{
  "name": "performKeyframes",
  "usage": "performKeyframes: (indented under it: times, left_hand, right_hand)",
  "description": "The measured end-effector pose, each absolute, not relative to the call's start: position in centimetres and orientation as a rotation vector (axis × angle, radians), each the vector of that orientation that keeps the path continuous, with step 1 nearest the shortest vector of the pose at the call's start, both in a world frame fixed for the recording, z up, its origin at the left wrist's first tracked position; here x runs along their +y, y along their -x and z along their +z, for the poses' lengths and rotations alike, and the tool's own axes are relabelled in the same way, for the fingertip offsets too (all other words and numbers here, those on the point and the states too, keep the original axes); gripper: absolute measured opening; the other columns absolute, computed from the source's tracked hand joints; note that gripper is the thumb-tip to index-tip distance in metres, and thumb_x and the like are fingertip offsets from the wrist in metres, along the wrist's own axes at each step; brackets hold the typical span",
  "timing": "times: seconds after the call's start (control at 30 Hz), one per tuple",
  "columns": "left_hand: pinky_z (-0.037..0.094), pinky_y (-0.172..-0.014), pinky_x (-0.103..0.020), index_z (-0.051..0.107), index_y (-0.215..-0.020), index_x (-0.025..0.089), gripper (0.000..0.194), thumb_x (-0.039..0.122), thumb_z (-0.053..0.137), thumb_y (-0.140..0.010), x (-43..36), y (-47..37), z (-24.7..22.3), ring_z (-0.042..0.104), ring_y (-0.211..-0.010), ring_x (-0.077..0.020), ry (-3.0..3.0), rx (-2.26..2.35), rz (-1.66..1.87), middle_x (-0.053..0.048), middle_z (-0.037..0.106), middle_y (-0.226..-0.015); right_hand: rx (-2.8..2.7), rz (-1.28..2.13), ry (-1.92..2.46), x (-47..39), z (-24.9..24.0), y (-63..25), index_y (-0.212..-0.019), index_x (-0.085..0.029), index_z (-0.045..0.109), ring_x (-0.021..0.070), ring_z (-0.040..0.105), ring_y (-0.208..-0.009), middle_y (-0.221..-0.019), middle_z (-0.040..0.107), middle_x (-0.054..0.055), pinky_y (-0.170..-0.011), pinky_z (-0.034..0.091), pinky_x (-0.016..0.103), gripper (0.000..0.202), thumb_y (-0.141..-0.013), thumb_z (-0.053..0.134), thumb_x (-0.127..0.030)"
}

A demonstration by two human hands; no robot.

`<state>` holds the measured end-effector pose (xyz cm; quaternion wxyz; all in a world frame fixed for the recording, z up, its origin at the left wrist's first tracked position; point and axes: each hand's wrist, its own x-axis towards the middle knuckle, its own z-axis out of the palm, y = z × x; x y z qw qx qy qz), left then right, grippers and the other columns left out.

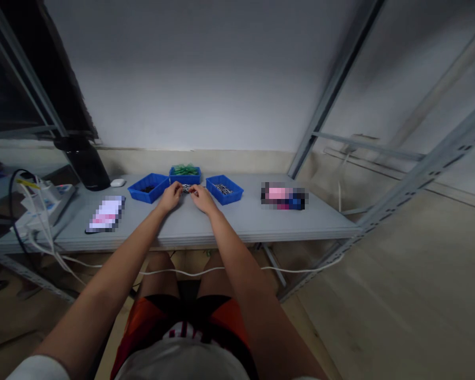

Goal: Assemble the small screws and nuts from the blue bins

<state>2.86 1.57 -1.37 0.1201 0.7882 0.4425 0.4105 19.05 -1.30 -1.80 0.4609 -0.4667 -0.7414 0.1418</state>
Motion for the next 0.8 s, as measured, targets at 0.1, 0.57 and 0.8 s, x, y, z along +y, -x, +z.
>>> performKeyframes:
  times: [0.1,0.57,0.8]
  left_hand:
    - [0.042,-0.074,-0.027,0.055,-0.086,0.016,0.014,0.017,0.041,-0.084,1.7,-2.8,-1.5,0.055,-0.076,-0.016,-2.311,1.278,1.209,-0.005,0.063,-0.082]
    - [0.045,-0.071,-0.028,0.056,-0.101,0.016,0.02,0.02,0.049,-0.083,1.6,-2.8,-1.6,0.057,-0.071,-0.0159,-2.178,1.385,1.199,-0.008,0.065,-0.087]
    - [0.045,-0.072,-0.029,0.059,-0.099,0.016,0.021,0.017,0.048,-0.081,1.7,-2.7,-1.9,0.057,-0.072,-0.0158,-2.231,1.38,1.167,-0.008,0.066,-0.087]
  right_hand:
    - [-1.824,0.351,1.137,-1.5,-1.7,-19.0,-0.089,-0.017,0.063,0.013,0.056,-0.08,-0.091,0.065,0.003,-0.083,0.044,0.027,0.023,-0.074,0.046,-0.011]
    - [-1.605,0.393,1.203,-1.0,-1.8,-19.1,-0.102,-0.017,0.063,0.0138,0.058,-0.075,-0.09,0.065,0.004,-0.082,0.047,0.031,0.032,-0.073,0.048,-0.018]
    - [-1.243,0.454,1.255,0.6,-2.1,-20.2,-0.141,-0.022,0.027,0.0177,0.059,-0.096,-0.141,0.037,0.016,-0.078,0.051,0.032,0.067,-0.078,0.046,-0.025]
